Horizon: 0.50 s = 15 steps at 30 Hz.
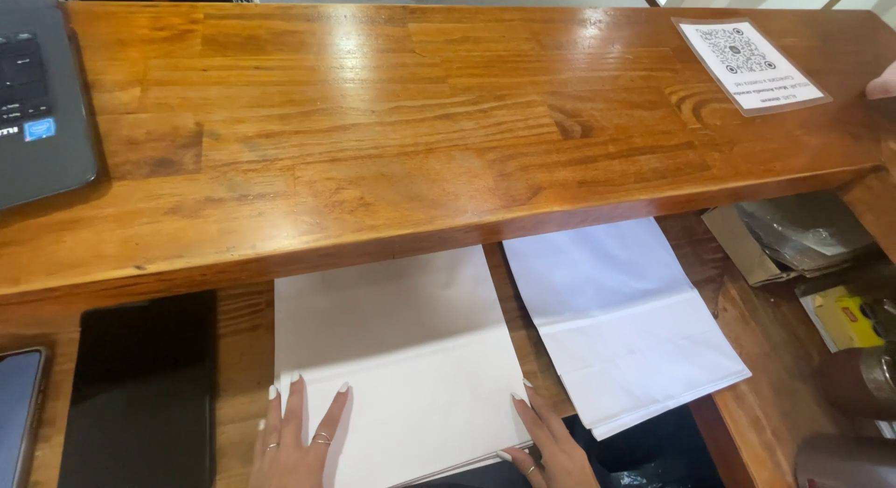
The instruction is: The person is folding and stacking paper sheets, likely as a preparation step for making paper bags at a retail counter.
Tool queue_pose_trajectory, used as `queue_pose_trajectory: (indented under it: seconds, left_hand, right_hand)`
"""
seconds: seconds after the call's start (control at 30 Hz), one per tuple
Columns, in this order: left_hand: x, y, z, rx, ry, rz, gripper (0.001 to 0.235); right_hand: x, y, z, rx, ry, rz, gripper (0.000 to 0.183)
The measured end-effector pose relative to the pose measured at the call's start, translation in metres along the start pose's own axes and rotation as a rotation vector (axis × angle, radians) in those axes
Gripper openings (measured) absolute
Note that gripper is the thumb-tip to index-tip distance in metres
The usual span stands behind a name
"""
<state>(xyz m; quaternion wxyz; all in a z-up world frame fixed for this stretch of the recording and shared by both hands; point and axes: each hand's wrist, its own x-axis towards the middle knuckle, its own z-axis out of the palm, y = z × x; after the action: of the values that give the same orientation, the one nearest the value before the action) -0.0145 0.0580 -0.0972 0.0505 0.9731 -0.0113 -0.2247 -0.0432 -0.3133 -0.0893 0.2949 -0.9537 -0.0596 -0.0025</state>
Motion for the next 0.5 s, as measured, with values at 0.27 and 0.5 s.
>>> queue_pose_trajectory:
  seconds: [0.27, 0.5]
  left_hand:
    - [-0.016, 0.036, -0.027, 0.029, 0.813, 0.208, 0.144]
    - [-0.009, 0.041, -0.021, -0.04, 0.854, 0.292, 0.103]
  right_hand:
    - [-0.01, -0.037, -0.058, 0.072, 0.628, -0.008, 0.033]
    - [0.0, -0.042, -0.109, 1.002, 0.896, 0.79, 0.028]
